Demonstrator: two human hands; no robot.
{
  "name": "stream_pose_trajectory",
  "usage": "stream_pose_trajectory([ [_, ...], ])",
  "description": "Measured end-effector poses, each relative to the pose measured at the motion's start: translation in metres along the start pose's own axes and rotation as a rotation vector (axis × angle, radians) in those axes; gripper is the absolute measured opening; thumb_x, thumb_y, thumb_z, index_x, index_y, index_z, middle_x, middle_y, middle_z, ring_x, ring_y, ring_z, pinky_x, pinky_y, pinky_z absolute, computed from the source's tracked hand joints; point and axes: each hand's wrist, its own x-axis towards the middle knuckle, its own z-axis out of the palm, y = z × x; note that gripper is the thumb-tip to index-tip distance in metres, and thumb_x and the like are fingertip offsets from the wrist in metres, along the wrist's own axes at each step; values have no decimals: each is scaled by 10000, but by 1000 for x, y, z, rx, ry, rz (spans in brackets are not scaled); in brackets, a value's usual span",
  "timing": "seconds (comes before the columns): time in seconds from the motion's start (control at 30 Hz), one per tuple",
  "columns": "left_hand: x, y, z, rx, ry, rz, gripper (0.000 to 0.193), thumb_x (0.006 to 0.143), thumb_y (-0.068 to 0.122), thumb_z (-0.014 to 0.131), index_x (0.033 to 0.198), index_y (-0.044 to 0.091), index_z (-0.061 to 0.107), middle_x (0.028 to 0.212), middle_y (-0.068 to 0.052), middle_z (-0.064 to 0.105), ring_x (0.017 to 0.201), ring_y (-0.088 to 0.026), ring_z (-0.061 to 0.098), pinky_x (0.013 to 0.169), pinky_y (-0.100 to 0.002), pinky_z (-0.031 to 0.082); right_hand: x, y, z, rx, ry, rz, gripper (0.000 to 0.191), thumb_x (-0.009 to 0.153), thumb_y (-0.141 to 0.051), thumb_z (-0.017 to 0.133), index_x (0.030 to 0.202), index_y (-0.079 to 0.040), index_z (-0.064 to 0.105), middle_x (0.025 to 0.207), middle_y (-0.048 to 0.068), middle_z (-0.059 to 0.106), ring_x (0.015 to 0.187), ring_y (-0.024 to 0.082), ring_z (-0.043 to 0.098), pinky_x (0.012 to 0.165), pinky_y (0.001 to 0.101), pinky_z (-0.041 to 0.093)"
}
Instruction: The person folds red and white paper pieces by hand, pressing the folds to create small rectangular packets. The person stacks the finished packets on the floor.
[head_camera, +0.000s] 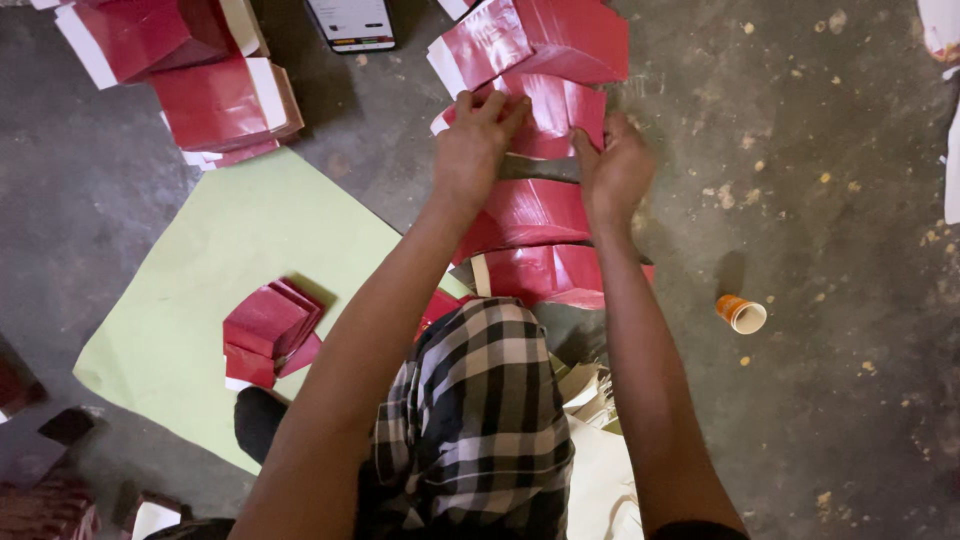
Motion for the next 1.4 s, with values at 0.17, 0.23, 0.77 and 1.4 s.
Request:
stream_pose_trajectory([
  [0.17, 0, 1, 0, -20, 36, 7, 423, 928, 171, 631, 1343, 245, 666, 1212, 12, 609, 1150, -290, 576, 726, -401, 618, -2, 4, -2, 735, -339, 607, 301, 838, -251, 905, 847, -80, 657, 753, 36, 722, 594, 93, 649, 524, 280, 513],
  [0.23, -1, 1, -1, 1, 32, 12, 461, 902, 135, 626, 1348, 250, 663, 1237, 19, 612, 1149, -289, 575, 717, -394, 617, -4, 4, -3, 503, -200, 402, 303, 857, -232, 905, 855, -62, 654, 763, 67, 720, 613, 146, 654, 542, 313, 509],
  [0.77, 0, -2, -8, -24, -6, 21, 551, 796, 276, 662, 1345, 233, 634, 1220, -7, 603, 1118, -327, 576, 667, -429, 609, -10, 21, 1, 397, -303, 439, 371, 840, -313, 923, 791, -50, 665, 707, 119, 662, 581, 279, 638, 554, 412, 481],
  [1.4, -64, -45, -58, 65, 42, 418, 384, 897, 210, 665, 1264, 96, 641, 1368, -126, 608, 1310, -319, 552, 1119, -465, 440, -41, 53, -16, 539, -251, 548, 341, 1053, -365, 619, 974, -37, 665, 743, 29, 647, 623, 94, 677, 562, 272, 551],
])
